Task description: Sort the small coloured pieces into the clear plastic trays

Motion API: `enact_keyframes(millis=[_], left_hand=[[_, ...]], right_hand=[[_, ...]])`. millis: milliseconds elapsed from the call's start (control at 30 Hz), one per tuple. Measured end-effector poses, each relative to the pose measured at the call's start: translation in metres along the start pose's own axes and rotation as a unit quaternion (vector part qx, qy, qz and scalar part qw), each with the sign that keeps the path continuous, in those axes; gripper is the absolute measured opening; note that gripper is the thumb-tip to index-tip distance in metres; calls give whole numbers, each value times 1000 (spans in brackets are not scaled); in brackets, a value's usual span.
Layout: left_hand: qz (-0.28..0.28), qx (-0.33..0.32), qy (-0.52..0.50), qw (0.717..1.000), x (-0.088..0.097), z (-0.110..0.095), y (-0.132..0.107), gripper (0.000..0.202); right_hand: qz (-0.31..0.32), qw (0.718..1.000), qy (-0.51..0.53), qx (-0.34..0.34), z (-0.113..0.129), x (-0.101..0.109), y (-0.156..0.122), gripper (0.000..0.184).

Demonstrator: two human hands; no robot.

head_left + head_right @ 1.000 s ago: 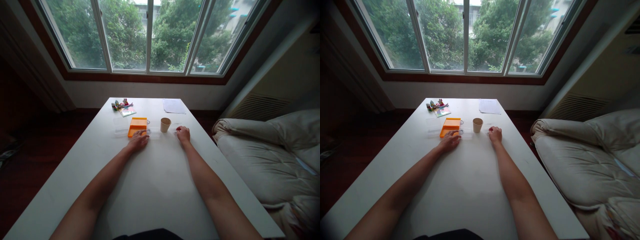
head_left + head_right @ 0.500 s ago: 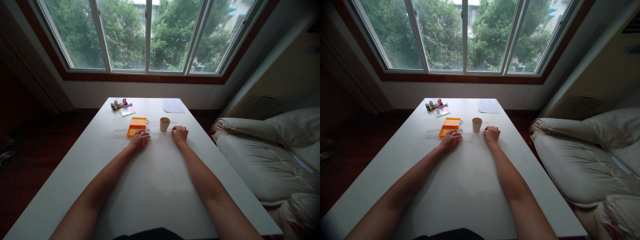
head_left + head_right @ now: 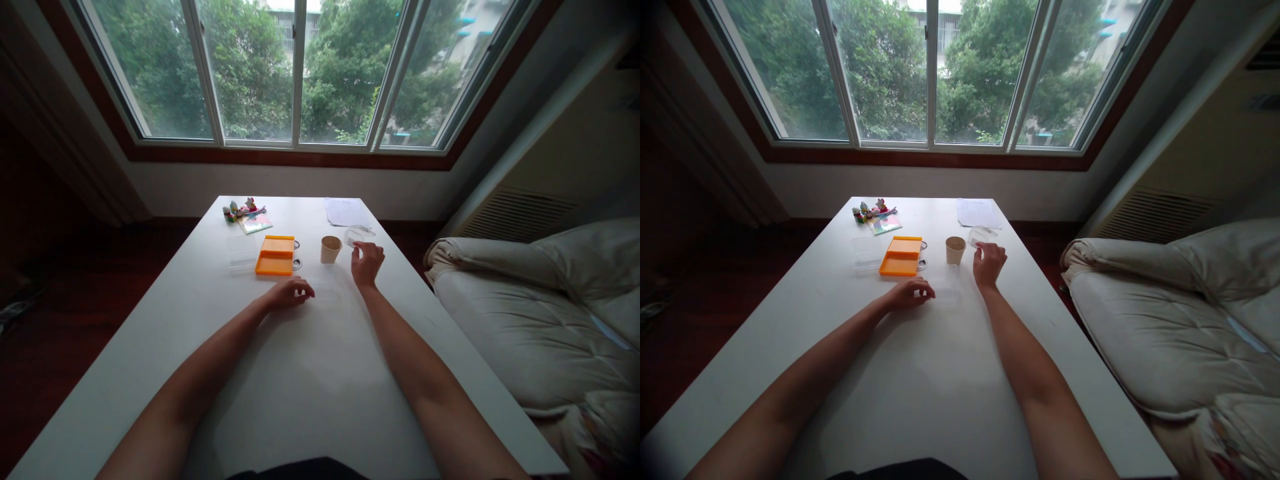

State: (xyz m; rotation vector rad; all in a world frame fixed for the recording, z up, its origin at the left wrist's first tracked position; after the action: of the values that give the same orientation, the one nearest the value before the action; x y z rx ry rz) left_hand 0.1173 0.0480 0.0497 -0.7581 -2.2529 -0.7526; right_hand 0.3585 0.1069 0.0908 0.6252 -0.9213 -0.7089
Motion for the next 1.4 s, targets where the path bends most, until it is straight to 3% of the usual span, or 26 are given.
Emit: enact_keyframes(millis=[100, 200, 300, 400, 500, 633, 733, 867, 1000, 1167, 1267, 1400], left_hand=[[4, 35, -88, 996, 3, 11, -3, 22], [-54, 76, -106, 990, 13, 29, -4, 22], [-156, 123, -36, 979, 29, 50, -8, 19], [-264, 145, 80, 950, 51, 60, -17, 17], [-306, 176, 169, 920, 66, 67, -26, 17], [-307, 217, 232, 897, 72, 74, -32, 17], [-292, 214, 255, 897, 67, 72, -30, 16], [-268, 202, 253, 908, 60, 69, -25, 16], [-295, 227, 257, 892, 72, 70, -30, 19], [-379, 323, 288, 818, 111, 89, -60, 23], [-386, 374, 286, 794, 122, 109, -75, 28], [-330, 378, 279, 818, 117, 126, -72, 28]], right_hand=[[-5, 997, 58, 43, 31, 10, 5, 27], [47, 985, 142, 89, 63, 9, 7, 27], [129, 959, 212, 137, 92, -1, 1, 26], [201, 936, 224, 182, 110, -20, -14, 24], [256, 920, 217, 201, 112, -47, -35, 25], [268, 932, 163, 183, 91, -81, -55, 25], [274, 936, 137, 173, 78, -99, -62, 25], [283, 929, 178, 159, 74, -109, -64, 28], [273, 924, 230, 138, 74, -103, -64, 26], [229, 932, 252, 121, 73, -80, -59, 23], [130, 963, 213, 102, 64, -56, -47, 22], [-8, 986, 149, 75, 48, -30, -33, 22]])
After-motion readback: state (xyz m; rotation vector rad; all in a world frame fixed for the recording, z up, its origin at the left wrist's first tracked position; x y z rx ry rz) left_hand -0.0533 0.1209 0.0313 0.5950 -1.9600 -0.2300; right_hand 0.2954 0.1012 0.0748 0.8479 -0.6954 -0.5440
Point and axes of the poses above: each hand's wrist, its own y-axis towards the middle knuckle, its own x-axis out of the back of the hand, z = x × y, the point moved 8 cm from there along y, towards the middle knuckle, and after that the axes turned 4 degrees about -z, right-handed, at the moved point
